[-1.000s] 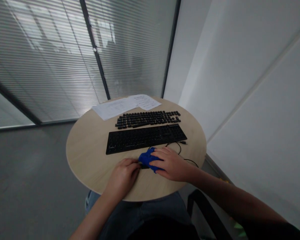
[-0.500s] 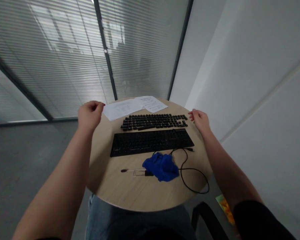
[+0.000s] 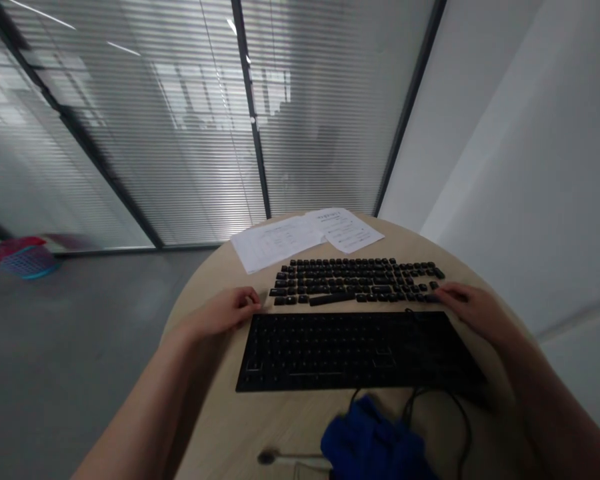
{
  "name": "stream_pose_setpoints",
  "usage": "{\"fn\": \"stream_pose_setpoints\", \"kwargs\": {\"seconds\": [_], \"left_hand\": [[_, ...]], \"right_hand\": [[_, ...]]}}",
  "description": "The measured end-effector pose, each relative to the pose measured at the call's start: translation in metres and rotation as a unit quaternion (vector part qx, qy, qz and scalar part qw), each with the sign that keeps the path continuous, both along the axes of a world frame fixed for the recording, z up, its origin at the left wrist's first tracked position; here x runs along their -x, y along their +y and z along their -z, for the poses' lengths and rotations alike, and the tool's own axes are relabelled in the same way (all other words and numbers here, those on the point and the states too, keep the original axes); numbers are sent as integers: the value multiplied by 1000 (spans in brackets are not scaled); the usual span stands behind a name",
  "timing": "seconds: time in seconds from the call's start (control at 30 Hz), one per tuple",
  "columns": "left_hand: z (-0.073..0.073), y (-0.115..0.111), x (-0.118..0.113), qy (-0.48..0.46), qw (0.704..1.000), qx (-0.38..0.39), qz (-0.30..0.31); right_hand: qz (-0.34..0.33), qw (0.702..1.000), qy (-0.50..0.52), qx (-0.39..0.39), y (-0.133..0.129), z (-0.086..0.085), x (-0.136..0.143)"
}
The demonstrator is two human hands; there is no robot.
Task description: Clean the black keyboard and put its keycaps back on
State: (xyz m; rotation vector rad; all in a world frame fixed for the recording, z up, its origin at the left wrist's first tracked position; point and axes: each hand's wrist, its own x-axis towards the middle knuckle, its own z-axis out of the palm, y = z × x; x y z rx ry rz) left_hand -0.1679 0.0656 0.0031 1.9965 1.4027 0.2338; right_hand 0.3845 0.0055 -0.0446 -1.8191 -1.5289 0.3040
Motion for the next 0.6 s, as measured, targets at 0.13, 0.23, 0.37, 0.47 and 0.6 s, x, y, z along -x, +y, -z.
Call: {"fn": "stream_pose_setpoints", "kwargs": {"seconds": [0.13, 0.23, 0.37, 0.47, 0.6], "left_hand": [[4, -3, -2, -19, 999, 42, 22], [8, -2, -3, -32, 998, 35, 47], [11, 1, -3, -37, 996, -8, 83], [13, 5, -4, -37, 995, -38, 82], [20, 14, -1, -43, 992, -111, 31]], "right_hand": [[-53, 996, 1, 67, 7, 10, 3], [-80, 993, -9, 87, 10, 13, 5], [-105, 990, -15, 93, 14, 15, 1], [-98, 991, -2, 88, 15, 18, -3], [-73, 995, 8, 61, 15, 23, -7]]}}
